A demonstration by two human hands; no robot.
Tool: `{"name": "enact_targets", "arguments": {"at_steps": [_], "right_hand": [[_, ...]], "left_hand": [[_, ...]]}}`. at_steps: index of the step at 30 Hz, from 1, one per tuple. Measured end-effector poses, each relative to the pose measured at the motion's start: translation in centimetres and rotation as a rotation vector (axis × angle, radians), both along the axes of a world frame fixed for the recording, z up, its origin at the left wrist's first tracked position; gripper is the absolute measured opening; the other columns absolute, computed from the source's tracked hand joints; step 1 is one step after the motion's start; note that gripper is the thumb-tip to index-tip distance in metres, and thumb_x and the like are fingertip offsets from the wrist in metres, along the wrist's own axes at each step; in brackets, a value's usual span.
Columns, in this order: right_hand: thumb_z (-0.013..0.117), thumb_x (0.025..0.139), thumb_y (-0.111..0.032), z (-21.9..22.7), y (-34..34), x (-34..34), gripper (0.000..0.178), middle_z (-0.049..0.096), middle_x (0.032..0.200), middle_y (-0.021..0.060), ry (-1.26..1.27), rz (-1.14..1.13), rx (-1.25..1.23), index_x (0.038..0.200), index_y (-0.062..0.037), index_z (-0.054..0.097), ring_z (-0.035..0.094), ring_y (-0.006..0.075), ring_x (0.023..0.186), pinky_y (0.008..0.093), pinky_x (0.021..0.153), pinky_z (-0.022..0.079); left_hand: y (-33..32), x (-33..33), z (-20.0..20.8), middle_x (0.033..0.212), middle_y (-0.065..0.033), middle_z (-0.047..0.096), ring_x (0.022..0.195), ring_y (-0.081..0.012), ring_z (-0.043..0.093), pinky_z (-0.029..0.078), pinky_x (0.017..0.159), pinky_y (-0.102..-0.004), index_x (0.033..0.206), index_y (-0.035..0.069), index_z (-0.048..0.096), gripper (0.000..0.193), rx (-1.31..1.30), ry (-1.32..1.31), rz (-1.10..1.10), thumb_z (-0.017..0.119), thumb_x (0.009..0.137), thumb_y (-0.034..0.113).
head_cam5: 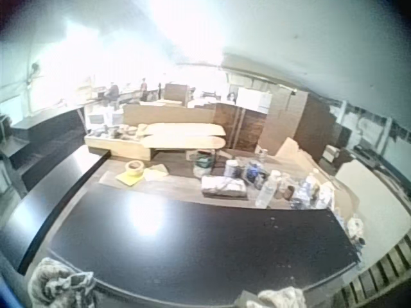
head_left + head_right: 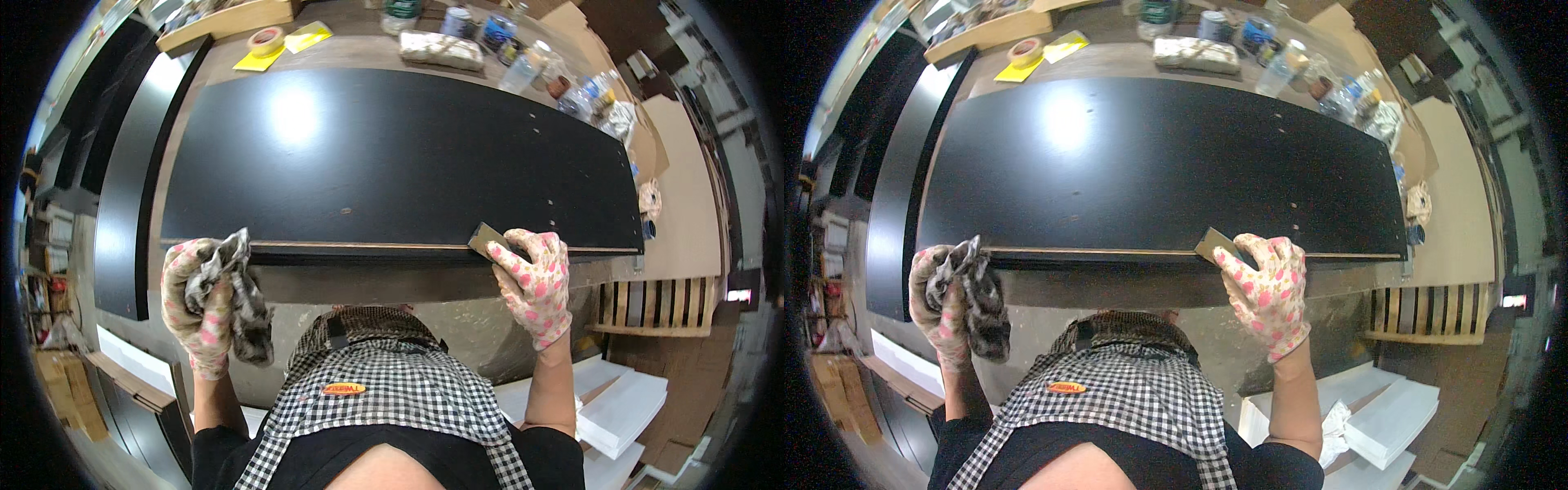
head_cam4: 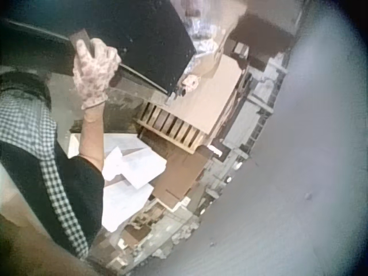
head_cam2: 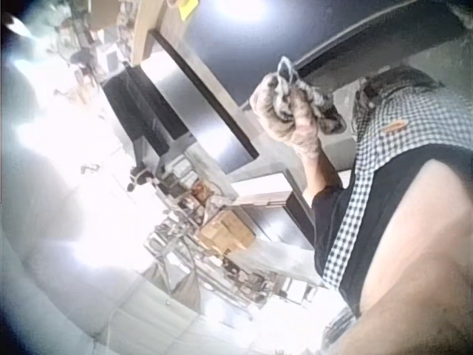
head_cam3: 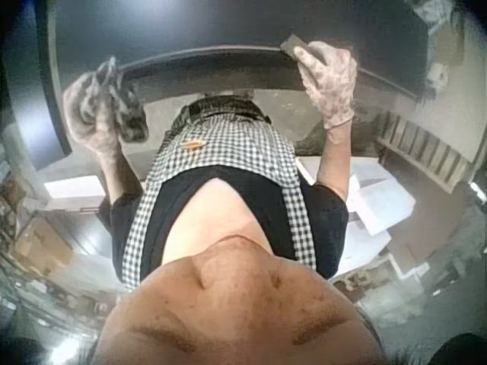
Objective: The person wipes a large black curved furniture panel with a cloth, repeatedly cleaning its surface and edges. The person uses a small blue tool to scrape or smooth the surface while continuing to wipe with the cloth. The task occurs in a workshop environment with various materials and tools visible.
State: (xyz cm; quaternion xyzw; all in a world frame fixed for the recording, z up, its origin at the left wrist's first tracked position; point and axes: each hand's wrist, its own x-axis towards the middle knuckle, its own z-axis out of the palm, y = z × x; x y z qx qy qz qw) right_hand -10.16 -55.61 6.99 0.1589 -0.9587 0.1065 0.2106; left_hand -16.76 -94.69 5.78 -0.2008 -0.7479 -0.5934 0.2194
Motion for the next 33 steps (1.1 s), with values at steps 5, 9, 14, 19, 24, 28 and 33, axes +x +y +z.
{"name": "enact_targets", "arguments": {"at_steps": [5,9,14,19,24,28,33], "right_hand": [[0.075,0.066,-0.01,0.7,-4.8,-3.1,0.043,0.064,0.109,0.0085,-0.033,0.222,0.136,0.108,-0.0177,0.071,0.058,0.0254,0.09,0.0417,0.08,0.045],[0.073,0.067,-0.01,0.8,-13.3,-7.9,0.039,0.063,0.108,0.0076,-0.01,0.428,0.178,0.106,-0.0159,0.07,0.058,0.0248,0.09,0.0416,0.081,0.045],[0.068,0.073,-0.011,0.5,-23.9,-14.0,0.03,0.061,0.101,0.0083,0.024,0.658,0.207,0.102,-0.0132,0.071,0.058,0.0262,0.096,0.0419,0.085,0.046],[0.067,0.078,-0.011,0.0,-34.5,-18.4,0.021,0.061,0.105,0.0094,0.007,0.763,0.283,0.098,-0.0141,0.072,0.06,0.0317,0.097,0.0468,0.088,0.05],[0.063,0.081,-0.015,0.5,-33.2,-17.9,0.02,0.062,0.104,0.0047,0.043,0.763,0.383,0.098,-0.0172,0.072,0.058,0.0245,0.1,0.0385,0.08,0.048],[0.06,0.087,-0.02,-0.3,-21.8,-14.7,0.017,0.064,0.1,0.0028,0.149,0.732,0.335,0.095,-0.0163,0.074,0.06,0.0227,0.1,0.0383,0.082,0.048],[0.067,0.075,-0.013,0.4,-0.2,-7.2,0.025,0.064,0.104,0.0076,0.064,0.595,0.252,0.1,-0.0137,0.072,0.061,0.0267,0.098,0.0431,0.087,0.048]], "left_hand": [[-7.8,4.5,-1.9,0.102,-0.0116,0.063,0.095,-0.0204,0.06,0.048,0.089,-0.0344,0.106,-0.002,0.065,0.043,0.254,-0.37,0.135,0.077,0.071,0.019],[-11.8,5.8,-2.8,0.098,-0.0094,0.065,0.093,-0.019,0.06,0.047,0.089,-0.0332,0.102,-0.002,0.068,0.04,0.236,-0.485,0.173,0.073,0.066,0.014],[-12.3,7.2,-4.1,0.1,-0.0086,0.066,0.092,-0.0172,0.062,0.05,0.083,-0.0308,0.104,-0.002,0.066,0.036,0.393,-0.612,0.038,0.076,0.071,0.011],[-10.9,7.5,-4.3,0.097,-0.0055,0.066,0.09,-0.0154,0.062,0.047,0.086,-0.0297,0.099,-0.002,0.069,0.039,0.337,-0.761,0.099,0.075,0.066,0.017],[-6.8,8.2,-3.9,0.094,-0.0077,0.065,0.087,-0.0165,0.062,0.049,0.079,-0.0294,0.101,-0.004,0.068,0.035,0.166,-0.666,0.088,0.072,0.071,0.013],[-1.1,9.1,-4.4,0.094,-0.0077,0.065,0.086,-0.0163,0.061,0.049,0.079,-0.029,0.098,-0.003,0.067,0.034,0.277,-0.681,0.059,0.073,0.068,0.012],[10.6,9.2,-4.5,0.094,-0.0076,0.064,0.085,-0.0158,0.061,0.049,0.078,-0.0291,0.098,-0.004,0.067,0.034,0.324,-0.663,-0.099,0.073,0.069,0.014]]}}
